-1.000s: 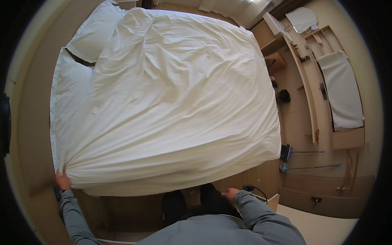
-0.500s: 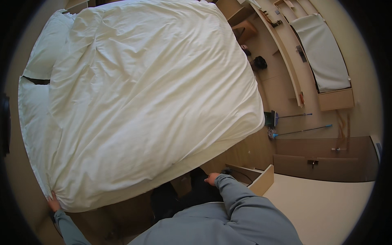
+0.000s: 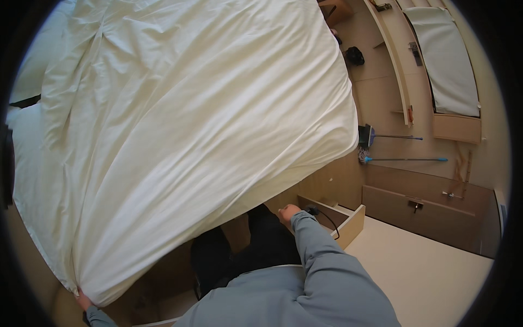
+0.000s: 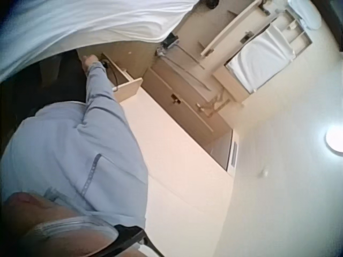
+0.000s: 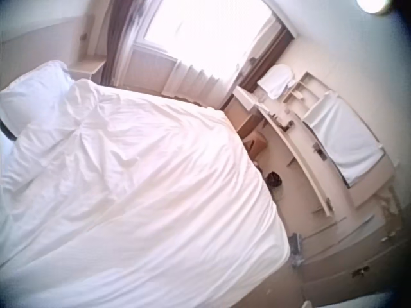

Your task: Making a bed in a hotel room.

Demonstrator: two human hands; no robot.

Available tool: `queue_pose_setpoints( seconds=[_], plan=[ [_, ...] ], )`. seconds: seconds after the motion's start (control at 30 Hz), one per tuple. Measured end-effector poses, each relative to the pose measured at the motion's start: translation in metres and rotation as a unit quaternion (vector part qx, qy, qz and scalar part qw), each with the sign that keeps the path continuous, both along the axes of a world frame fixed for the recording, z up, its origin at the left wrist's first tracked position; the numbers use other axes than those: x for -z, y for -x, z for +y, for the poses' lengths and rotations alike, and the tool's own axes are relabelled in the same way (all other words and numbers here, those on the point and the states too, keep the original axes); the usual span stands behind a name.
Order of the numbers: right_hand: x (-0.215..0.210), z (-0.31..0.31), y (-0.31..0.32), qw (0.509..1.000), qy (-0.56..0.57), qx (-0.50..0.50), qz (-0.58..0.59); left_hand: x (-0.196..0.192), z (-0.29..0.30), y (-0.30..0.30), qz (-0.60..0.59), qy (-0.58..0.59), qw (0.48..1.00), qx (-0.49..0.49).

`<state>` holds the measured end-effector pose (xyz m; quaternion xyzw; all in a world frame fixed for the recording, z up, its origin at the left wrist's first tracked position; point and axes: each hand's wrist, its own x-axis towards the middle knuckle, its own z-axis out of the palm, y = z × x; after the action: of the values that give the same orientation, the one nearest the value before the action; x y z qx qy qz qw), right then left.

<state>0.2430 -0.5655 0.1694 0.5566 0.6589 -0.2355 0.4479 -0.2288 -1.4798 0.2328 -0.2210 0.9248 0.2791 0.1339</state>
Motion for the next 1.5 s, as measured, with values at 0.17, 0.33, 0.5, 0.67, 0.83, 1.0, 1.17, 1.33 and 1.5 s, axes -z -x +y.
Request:
queue_pose_setpoints(
  seconds=[0.17,0.33,0.5,0.67,0.83,1.0,1.17,1.33,1.5],
  plan=[
    [0.095,0.079,-0.046,0.967,-0.112,0.196,0.118,-0.031,0.037,0.036,-0.148,0.297,0.941,0.06],
    [0.128,0.152,0.01,0.65,-0.14,0.676,0.318,-0.055,0.124,0.06,-0.117,0.373,0.909,0.147],
    [0.107,0.219,0.069,0.428,-0.178,0.756,0.462,-0.066,0.215,0.077,-0.068,0.409,0.89,0.188],
    [0.107,0.269,0.063,0.4,-0.141,0.77,0.476,-0.074,0.28,0.1,-0.015,0.427,0.872,0.237],
    [0.098,0.289,-0.001,0.511,-0.171,0.69,0.483,-0.094,0.292,0.11,0.034,0.449,0.854,0.262],
    [0.102,0.284,-0.123,0.697,-0.333,0.529,0.35,-0.093,0.271,0.102,0.067,0.455,0.845,0.274],
    [0.107,0.27,-0.118,0.767,-0.339,0.462,0.289,-0.125,0.191,0.082,0.1,0.491,0.825,0.262],
    [0.125,0.248,-0.121,0.816,-0.362,0.448,0.054,-0.143,0.089,0.064,0.13,0.519,0.805,0.256],
    [0.125,0.198,-0.074,0.724,-0.164,0.631,0.227,-0.074,0.032,0.033,0.119,0.435,0.88,0.146]
  ],
)
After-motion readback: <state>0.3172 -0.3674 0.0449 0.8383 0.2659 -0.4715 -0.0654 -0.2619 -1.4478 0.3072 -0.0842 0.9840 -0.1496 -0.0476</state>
